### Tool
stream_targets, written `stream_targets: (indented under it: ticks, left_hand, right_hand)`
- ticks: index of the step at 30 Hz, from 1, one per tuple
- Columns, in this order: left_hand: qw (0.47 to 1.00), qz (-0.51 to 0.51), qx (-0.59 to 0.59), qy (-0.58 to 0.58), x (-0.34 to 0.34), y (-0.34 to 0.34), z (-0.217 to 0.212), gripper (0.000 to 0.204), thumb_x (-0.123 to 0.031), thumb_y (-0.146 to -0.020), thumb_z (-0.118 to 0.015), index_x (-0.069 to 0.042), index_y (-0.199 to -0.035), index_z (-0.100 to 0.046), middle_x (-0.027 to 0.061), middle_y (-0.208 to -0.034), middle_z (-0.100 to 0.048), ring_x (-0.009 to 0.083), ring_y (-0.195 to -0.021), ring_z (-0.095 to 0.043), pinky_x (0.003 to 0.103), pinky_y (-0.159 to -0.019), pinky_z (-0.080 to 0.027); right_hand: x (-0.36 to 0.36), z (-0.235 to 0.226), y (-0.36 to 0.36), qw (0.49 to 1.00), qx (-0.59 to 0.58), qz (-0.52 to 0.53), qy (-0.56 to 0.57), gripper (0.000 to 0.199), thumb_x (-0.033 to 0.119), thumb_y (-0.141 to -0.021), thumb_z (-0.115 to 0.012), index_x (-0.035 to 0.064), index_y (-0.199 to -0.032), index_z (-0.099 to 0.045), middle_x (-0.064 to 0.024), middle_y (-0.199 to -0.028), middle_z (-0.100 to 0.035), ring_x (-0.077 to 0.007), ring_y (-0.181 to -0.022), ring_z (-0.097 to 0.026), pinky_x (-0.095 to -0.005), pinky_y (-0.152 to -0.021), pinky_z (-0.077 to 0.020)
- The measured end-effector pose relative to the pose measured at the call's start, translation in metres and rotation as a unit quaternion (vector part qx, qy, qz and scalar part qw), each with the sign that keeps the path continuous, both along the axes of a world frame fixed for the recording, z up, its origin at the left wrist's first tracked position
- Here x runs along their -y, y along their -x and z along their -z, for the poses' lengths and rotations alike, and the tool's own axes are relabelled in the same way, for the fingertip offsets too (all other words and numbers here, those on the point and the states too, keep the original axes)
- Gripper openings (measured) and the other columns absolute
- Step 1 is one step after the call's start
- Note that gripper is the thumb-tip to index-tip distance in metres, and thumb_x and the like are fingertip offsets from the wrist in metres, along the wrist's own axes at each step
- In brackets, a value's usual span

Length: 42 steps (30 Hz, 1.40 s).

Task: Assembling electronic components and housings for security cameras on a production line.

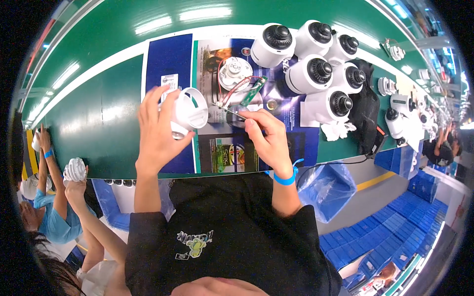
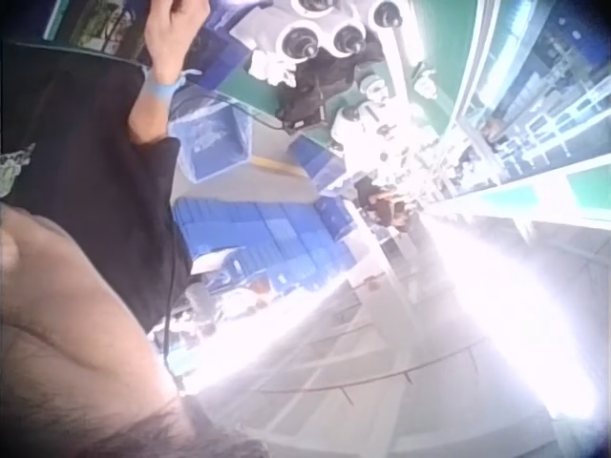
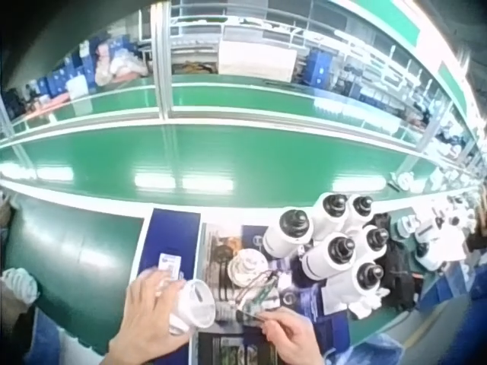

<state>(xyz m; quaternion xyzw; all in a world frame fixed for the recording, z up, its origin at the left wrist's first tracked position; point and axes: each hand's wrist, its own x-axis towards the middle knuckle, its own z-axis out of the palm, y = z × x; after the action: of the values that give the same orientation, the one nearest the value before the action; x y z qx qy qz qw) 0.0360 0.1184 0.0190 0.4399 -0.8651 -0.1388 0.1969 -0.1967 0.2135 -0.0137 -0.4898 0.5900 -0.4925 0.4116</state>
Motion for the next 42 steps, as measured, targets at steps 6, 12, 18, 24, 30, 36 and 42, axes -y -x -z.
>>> stream_targets:
  ticks: [6,12,18,24,30,36,42]
  left_hand:
    - [0.994,0.082,-0.059,-0.037,-0.002,-0.009,0.009,0.083,-0.023,-0.052,-0.087,-0.012,-0.126,-0.051,0.0119,-0.131,-0.05,0.0347,-0.123,-0.046,0.046,-0.1,-0.038]
    - [0.975,0.086,-0.158,0.131,0.02,0.001,0.05,0.087,-0.024,-0.051,-0.088,-0.008,-0.127,-0.049,0.0131,-0.126,-0.055,0.0349,-0.113,-0.054,0.046,-0.094,-0.044]
    - [0.953,0.104,-0.2,0.202,0.019,0.008,0.067,0.092,-0.031,-0.058,-0.088,-0.007,-0.133,-0.04,0.018,-0.126,-0.05,0.0399,-0.114,-0.051,0.048,-0.094,-0.045]
    - [0.947,0.099,-0.263,0.154,0.012,0.009,0.072,0.092,-0.025,-0.056,-0.089,-0.005,-0.131,-0.04,0.0188,-0.13,-0.045,0.0394,-0.119,-0.047,0.049,-0.1,-0.042]
    - [0.94,0.098,-0.277,0.174,0.015,0.009,0.077,0.089,-0.031,-0.06,-0.09,-0.004,-0.129,-0.04,0.0196,-0.131,-0.046,0.0396,-0.12,-0.048,0.05,-0.1,-0.042]
    - [0.942,0.097,-0.266,0.179,0.015,0.007,0.079,0.091,-0.029,-0.058,-0.09,-0.004,-0.13,-0.04,0.02,-0.13,-0.048,0.0396,-0.118,-0.05,0.05,-0.099,-0.042]
    - [0.937,0.082,-0.252,0.229,0.016,0.001,0.076,0.087,-0.026,-0.058,-0.09,-0.005,-0.129,-0.042,0.0186,-0.131,-0.048,0.039,-0.118,-0.051,0.051,-0.099,-0.043]
  right_hand:
    - [-0.002,0.006,0.003,0.996,-0.076,-0.031,0.03,0.024,-0.001,-0.087,-0.058,-0.0033,-0.111,-0.064,-0.0045,-0.089,-0.056,-0.0086,-0.07,-0.054,-0.0211,-0.062,-0.0437]
    - [-0.007,0.001,-0.013,0.998,0.062,0.001,0.006,0.023,0.009,-0.098,-0.05,-0.0053,-0.112,-0.06,-0.0078,-0.075,-0.063,-0.0105,-0.062,-0.057,-0.0227,-0.059,-0.0469]
    - [-0.007,-0.012,-0.032,0.995,0.09,-0.037,0.016,0.023,0.008,-0.099,-0.049,-0.0033,-0.115,-0.06,-0.0046,-0.07,-0.062,-0.0066,-0.055,-0.054,-0.0209,-0.051,-0.0455]
    - [0.0,-0.037,-0.042,0.99,0.122,-0.046,-0.06,0.019,0.008,-0.095,-0.055,-0.0031,-0.105,-0.065,-0.0026,-0.062,-0.062,-0.0067,-0.054,-0.057,-0.0222,-0.05,-0.0448]
    - [-0.001,-0.036,-0.048,0.994,0.074,-0.077,0.025,0.02,0.004,-0.094,-0.053,-0.0045,-0.107,-0.065,-0.004,-0.061,-0.06,-0.0075,-0.049,-0.054,-0.0223,-0.045,-0.0411]
    - [0.003,-0.035,-0.051,0.995,0.001,-0.065,0.074,0.015,0.002,-0.089,-0.06,-0.004,-0.101,-0.067,-0.0086,-0.065,-0.062,-0.0164,-0.052,-0.06,-0.0278,-0.048,-0.0449]
    - [0.007,-0.058,-0.055,0.988,-0.086,-0.096,0.087,0.016,0.002,-0.083,-0.066,-0.0029,-0.099,-0.066,-0.0165,-0.076,-0.065,-0.0314,-0.063,-0.064,-0.0361,-0.055,-0.0493]
